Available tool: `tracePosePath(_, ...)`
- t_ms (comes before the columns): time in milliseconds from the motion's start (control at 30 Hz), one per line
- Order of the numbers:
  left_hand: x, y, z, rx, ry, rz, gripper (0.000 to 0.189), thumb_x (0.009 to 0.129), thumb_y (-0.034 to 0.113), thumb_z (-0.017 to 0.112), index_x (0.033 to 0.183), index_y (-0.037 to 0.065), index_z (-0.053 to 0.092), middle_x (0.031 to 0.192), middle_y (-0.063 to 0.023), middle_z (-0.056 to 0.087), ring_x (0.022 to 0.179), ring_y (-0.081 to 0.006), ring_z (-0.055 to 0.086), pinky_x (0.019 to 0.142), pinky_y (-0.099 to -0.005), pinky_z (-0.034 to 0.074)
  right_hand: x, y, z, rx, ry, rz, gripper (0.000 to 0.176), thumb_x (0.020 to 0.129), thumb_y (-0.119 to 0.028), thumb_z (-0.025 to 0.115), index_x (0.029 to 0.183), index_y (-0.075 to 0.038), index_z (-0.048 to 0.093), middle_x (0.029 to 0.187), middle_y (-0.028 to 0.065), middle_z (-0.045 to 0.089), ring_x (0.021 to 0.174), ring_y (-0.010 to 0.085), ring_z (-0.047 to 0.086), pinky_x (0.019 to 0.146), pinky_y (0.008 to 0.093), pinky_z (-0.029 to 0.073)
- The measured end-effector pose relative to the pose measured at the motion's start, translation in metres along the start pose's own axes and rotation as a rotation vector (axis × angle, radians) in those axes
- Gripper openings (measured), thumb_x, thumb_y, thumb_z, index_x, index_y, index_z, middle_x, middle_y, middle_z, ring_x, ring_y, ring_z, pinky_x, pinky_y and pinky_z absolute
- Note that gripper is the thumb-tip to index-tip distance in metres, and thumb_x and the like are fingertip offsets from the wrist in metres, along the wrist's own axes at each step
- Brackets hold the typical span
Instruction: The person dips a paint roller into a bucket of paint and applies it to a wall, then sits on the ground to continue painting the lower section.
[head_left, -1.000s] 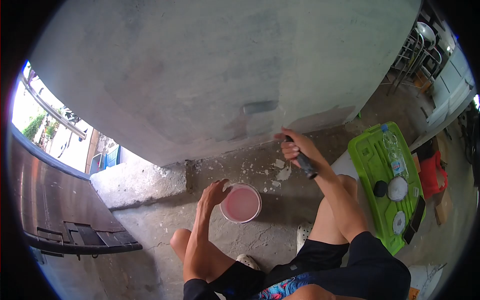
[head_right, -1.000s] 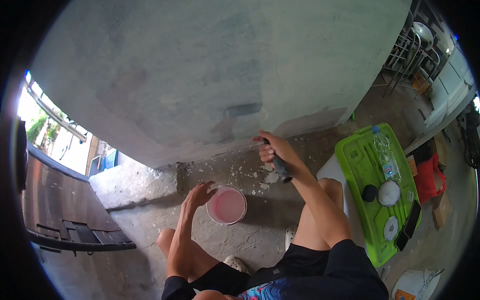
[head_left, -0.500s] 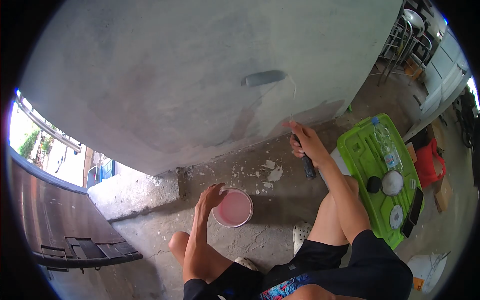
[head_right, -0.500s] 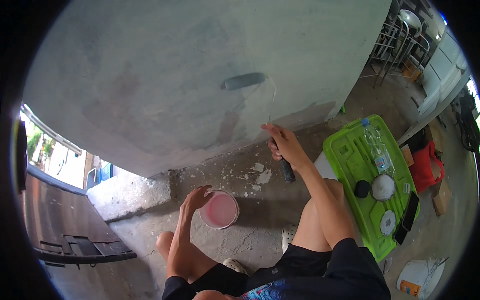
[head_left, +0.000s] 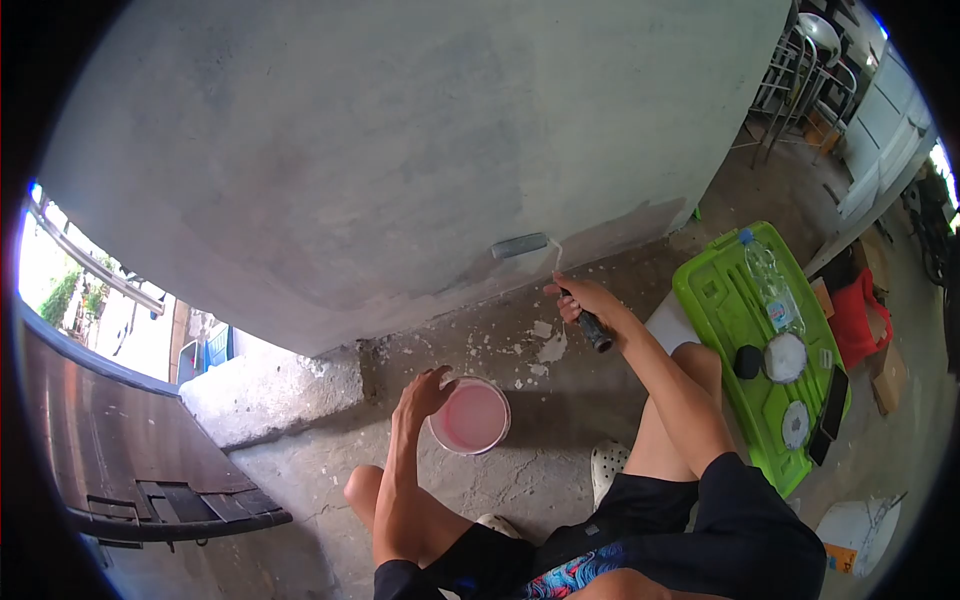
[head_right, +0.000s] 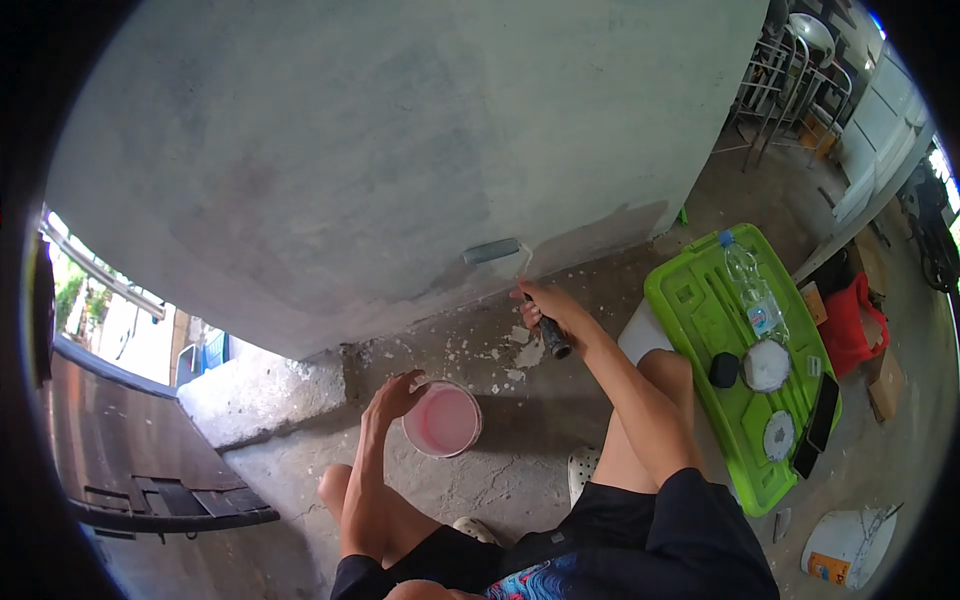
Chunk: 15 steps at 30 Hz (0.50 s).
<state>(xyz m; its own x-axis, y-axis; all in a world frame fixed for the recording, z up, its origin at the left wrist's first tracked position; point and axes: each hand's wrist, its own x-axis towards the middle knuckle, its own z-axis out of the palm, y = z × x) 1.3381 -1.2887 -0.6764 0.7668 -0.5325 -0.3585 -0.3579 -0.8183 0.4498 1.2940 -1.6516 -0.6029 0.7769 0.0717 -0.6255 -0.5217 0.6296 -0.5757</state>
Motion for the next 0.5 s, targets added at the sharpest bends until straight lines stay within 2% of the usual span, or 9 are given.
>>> tracePosePath(167,-0.005,-0.001,-0.004,0.004,-0.002,-0.015,0.048,0.091,0.043,0.057,0.130,0.014,0.056,0.118,-0.0188,0.063,0.108,-0.0370,0.061,0.090,-0.0476,0.050,-0.016,0.001,0.021,0.056,0.009,-0.076,0.046,0.094,-0.037,0.062,0.116,0.002,0.052,0.063,-0.0050,0.039,0.049,0.0024,0.035,0.042,0.0189,0.029)
tracePosePath(233,-0.006,-0.005,-0.002,0.014,0.024,0.000,0.049,0.091,0.043,0.057,0.130,0.014,0.056,0.118,-0.0187,0.063,0.108,-0.0370,0.061,0.090,-0.0475,0.050,-0.031,0.001,0.033,-0.102,0.047,-0.187,0.041,0.096,-0.038,0.058,0.111,0.000,0.054,0.061,-0.0051,0.039,0.048,0.0036,0.036,0.042,0.0205,0.030)
tracePosePath(367,-0.008,-0.003,-0.005,0.017,0.037,0.006,0.049,0.091,0.043,0.057,0.130,0.012,0.056,0.119,-0.0183,0.063,0.109,-0.0367,0.061,0.090,-0.0472,0.050,-0.067,-0.007,0.055,-0.173,0.022,-0.293,0.036,0.099,-0.035,0.051,0.110,-0.001,0.056,0.061,-0.0031,0.041,0.048,0.0053,0.038,0.043,0.0232,0.035)
tracePosePath(433,-0.013,0.003,-0.011,0.013,0.036,-0.003,0.049,0.091,0.043,0.057,0.130,0.012,0.056,0.120,-0.0182,0.063,0.109,-0.0365,0.061,0.090,-0.0472,0.050,-0.084,-0.008,0.067,-0.326,0.055,-0.565,0.041,0.100,-0.038,0.048,0.114,-0.001,0.057,0.060,-0.0034,0.041,0.046,0.0059,0.039,0.042,0.0239,0.035)
tracePosePath(467,-0.013,0.002,-0.012,0.014,0.030,-0.007,0.049,0.091,0.043,0.057,0.130,0.012,0.056,0.120,-0.0181,0.063,0.109,-0.0363,0.060,0.090,-0.0472,0.050,-0.090,-0.010,0.071,-0.325,0.052,-0.560,0.041,0.100,-0.038,0.048,0.114,-0.001,0.057,0.060,-0.0034,0.041,0.046,0.0059,0.039,0.042,0.0239,0.035)
tracePosePath(500,-0.014,0.002,-0.011,0.013,0.026,-0.011,0.049,0.091,0.043,0.057,0.130,0.012,0.056,0.120,-0.0181,0.063,0.109,-0.0363,0.060,0.090,-0.0472,0.050,-0.095,-0.012,0.073,-0.404,0.109,-0.718,0.040,0.100,-0.036,0.049,0.116,0.000,0.057,0.059,-0.0011,0.043,0.046,0.0059,0.041,0.042,0.0250,0.036)
